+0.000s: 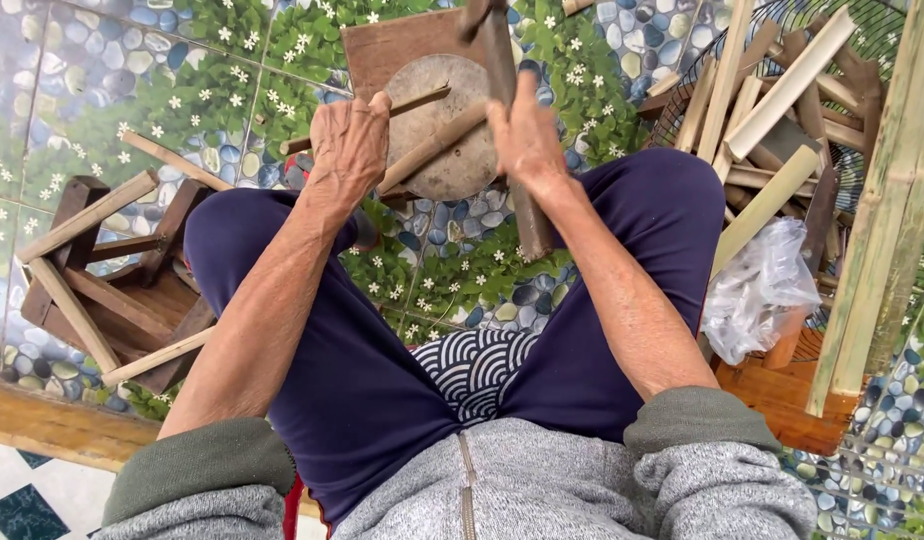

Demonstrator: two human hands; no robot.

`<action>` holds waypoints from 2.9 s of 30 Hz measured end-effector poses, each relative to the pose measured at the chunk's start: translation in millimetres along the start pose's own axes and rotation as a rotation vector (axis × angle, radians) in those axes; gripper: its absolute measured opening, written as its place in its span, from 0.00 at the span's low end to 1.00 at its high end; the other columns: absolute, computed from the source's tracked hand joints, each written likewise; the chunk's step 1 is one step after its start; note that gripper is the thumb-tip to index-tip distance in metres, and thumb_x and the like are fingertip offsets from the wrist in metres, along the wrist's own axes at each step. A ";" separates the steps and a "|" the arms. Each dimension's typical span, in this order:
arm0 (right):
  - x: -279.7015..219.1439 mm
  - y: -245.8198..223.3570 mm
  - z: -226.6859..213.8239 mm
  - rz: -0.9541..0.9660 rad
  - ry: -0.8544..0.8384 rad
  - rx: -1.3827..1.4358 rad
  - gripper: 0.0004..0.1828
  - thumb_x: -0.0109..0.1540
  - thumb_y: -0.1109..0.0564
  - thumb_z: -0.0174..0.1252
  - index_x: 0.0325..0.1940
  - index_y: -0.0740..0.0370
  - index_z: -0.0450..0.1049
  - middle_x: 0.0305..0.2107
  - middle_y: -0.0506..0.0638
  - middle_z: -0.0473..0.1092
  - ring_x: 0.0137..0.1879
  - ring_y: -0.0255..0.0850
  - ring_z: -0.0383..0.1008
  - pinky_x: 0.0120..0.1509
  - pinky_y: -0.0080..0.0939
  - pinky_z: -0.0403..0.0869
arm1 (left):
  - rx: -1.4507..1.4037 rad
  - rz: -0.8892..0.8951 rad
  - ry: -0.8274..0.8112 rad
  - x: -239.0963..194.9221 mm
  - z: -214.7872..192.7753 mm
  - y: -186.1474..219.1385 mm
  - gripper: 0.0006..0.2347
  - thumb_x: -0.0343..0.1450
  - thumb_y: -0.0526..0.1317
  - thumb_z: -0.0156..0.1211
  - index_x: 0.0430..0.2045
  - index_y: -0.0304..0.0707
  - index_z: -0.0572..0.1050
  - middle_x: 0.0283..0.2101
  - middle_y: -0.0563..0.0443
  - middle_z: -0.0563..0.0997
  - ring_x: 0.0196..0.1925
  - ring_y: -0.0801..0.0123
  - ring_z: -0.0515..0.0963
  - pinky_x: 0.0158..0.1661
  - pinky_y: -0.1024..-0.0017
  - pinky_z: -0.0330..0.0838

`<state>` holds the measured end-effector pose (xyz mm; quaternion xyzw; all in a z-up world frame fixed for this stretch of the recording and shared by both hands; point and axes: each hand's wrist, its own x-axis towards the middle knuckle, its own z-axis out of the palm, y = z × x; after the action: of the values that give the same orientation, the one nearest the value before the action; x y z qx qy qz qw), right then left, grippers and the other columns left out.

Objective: The person sits on the floor and uses a hammer and a wooden wedge to split bamboo strips into smaller pieces. They repeatedly position the bamboo on a wooden block, strike it with the hammer, and separate the split pieces by hand.

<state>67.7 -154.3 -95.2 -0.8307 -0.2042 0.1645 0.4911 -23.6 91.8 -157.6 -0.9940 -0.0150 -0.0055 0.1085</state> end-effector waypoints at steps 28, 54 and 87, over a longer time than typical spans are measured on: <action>8.6 7.1 -11.5 0.490 0.002 0.374 0.28 0.71 0.54 0.49 0.71 0.67 0.52 0.25 0.48 0.70 0.20 0.33 0.69 0.19 0.31 0.74 | -0.095 -0.102 0.008 -10.8 38.3 17.7 0.05 0.80 0.37 0.44 0.34 0.49 0.59 0.15 0.62 0.57 0.16 0.75 0.54 0.16 0.69 0.53; 10.0 -3.1 -5.3 0.113 0.104 0.082 0.16 0.74 0.57 0.45 0.62 0.67 0.54 0.21 0.45 0.69 0.13 0.32 0.67 0.11 0.26 0.77 | -0.032 -0.140 0.042 -6.8 50.6 12.0 0.11 0.72 0.29 0.49 0.34 0.51 0.57 0.14 0.61 0.57 0.16 0.75 0.54 0.17 0.68 0.54; 4.4 -38.7 -40.6 0.087 -0.028 0.087 0.12 0.68 0.56 0.52 0.54 0.64 0.64 0.17 0.56 0.73 0.15 0.41 0.76 0.19 0.35 0.75 | -0.291 -0.145 0.134 10.0 -49.6 13.5 0.09 0.78 0.47 0.57 0.39 0.47 0.65 0.26 0.47 0.76 0.28 0.49 0.85 0.31 0.55 0.79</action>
<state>83.9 -165.7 -42.5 -0.8143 -0.1676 0.2060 0.5161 -13.5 68.2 -111.9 -0.9929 -0.0785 -0.0815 -0.0364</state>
